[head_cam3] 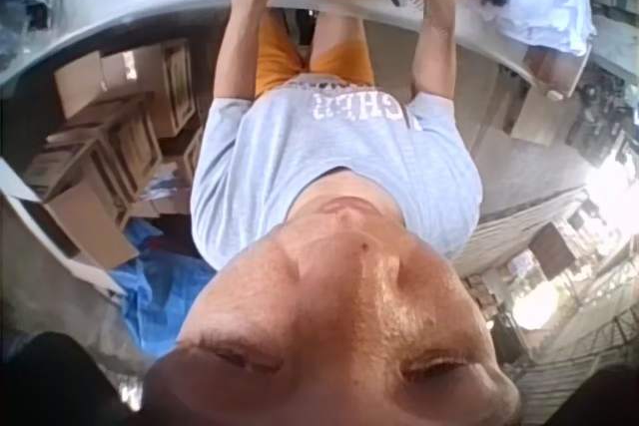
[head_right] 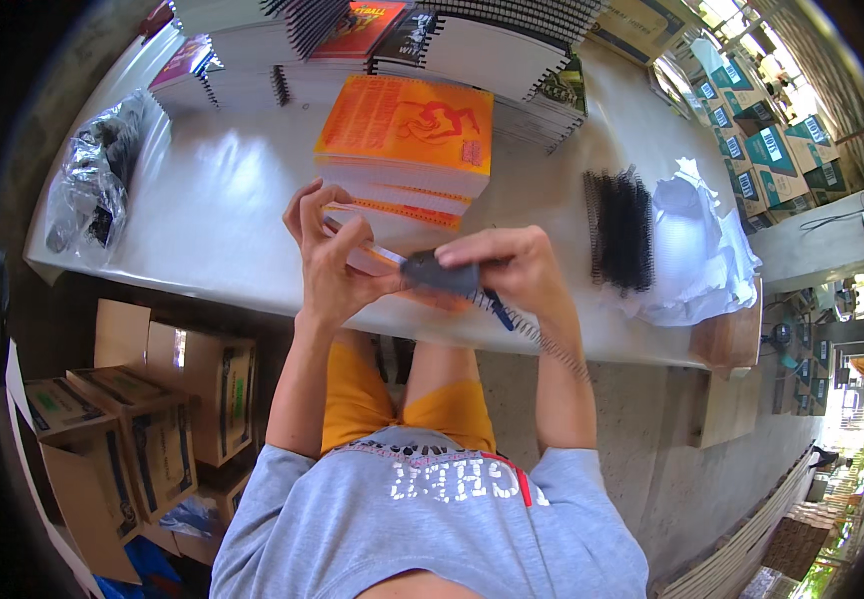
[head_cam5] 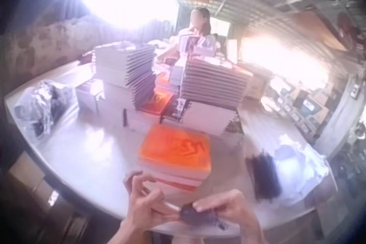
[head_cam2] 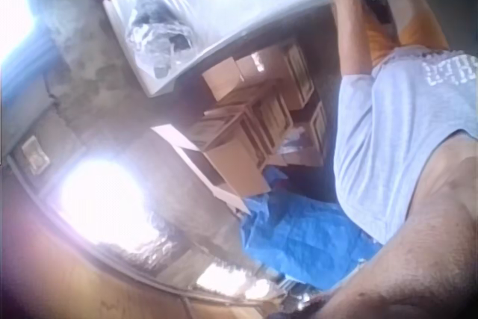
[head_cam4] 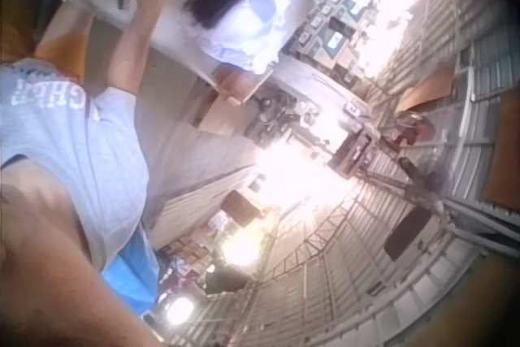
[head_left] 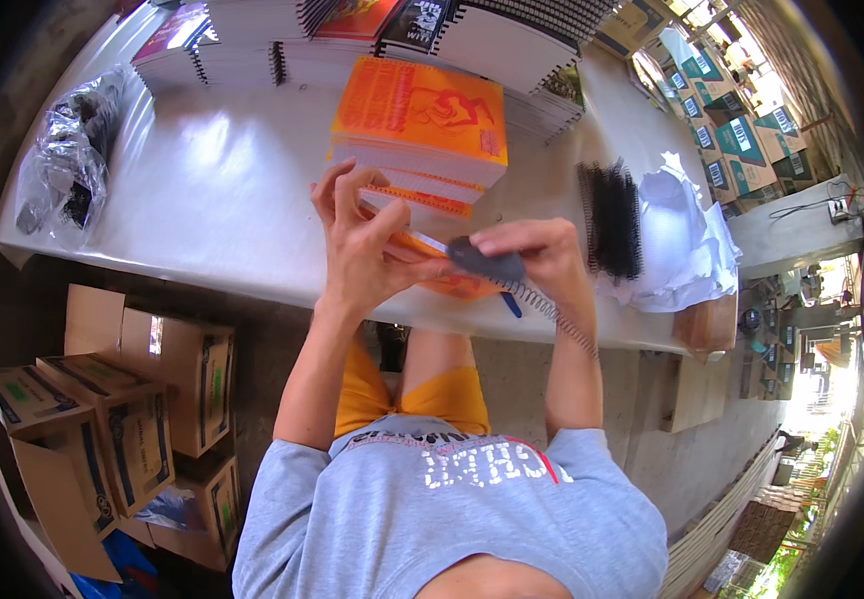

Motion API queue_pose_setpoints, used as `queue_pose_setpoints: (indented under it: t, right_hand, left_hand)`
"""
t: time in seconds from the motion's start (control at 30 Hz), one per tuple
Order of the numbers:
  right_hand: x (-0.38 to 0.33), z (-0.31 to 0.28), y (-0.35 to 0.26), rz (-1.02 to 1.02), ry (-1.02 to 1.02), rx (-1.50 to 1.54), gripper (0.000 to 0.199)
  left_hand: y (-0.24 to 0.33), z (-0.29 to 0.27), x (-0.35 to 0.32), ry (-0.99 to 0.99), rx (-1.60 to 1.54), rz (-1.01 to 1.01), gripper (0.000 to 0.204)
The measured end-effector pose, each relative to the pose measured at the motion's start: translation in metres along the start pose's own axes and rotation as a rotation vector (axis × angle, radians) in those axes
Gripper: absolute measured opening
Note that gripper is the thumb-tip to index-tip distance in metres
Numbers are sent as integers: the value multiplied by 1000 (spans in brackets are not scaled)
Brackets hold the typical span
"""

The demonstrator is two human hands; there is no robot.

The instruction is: The person assembles spiral-bound notebooks by threading wire coils through prepunched holes and using pliers to cut and crimp the ends. They handle several notebooks one by one from a stack on a table.

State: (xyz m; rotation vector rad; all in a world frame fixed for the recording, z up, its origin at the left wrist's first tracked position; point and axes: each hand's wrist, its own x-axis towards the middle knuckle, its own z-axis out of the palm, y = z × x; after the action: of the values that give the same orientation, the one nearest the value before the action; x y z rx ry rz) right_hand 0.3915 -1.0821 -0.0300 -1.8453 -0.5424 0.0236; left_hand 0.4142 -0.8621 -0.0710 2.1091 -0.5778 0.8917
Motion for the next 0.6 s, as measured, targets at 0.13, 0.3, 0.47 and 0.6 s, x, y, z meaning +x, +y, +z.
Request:
queue_pose_setpoints:
  t: [0.13,0.3,0.47,0.6]
  right_hand:
    - [3,3,4,-250,35,362,17]
    - [13,-2,13,110,170,-155,19]
    - [19,5,-6,47,4,-148,30]
    - [24,8,-13,-123,27,-41,32]
  left_hand:
    - [-2,1,1,8,-65,10,57]
    - [-4,0,2,6,-81,29,61]
    - [-7,-2,2,-34,-161,19,57]
    - [-11,-2,1,-24,-163,37,56]
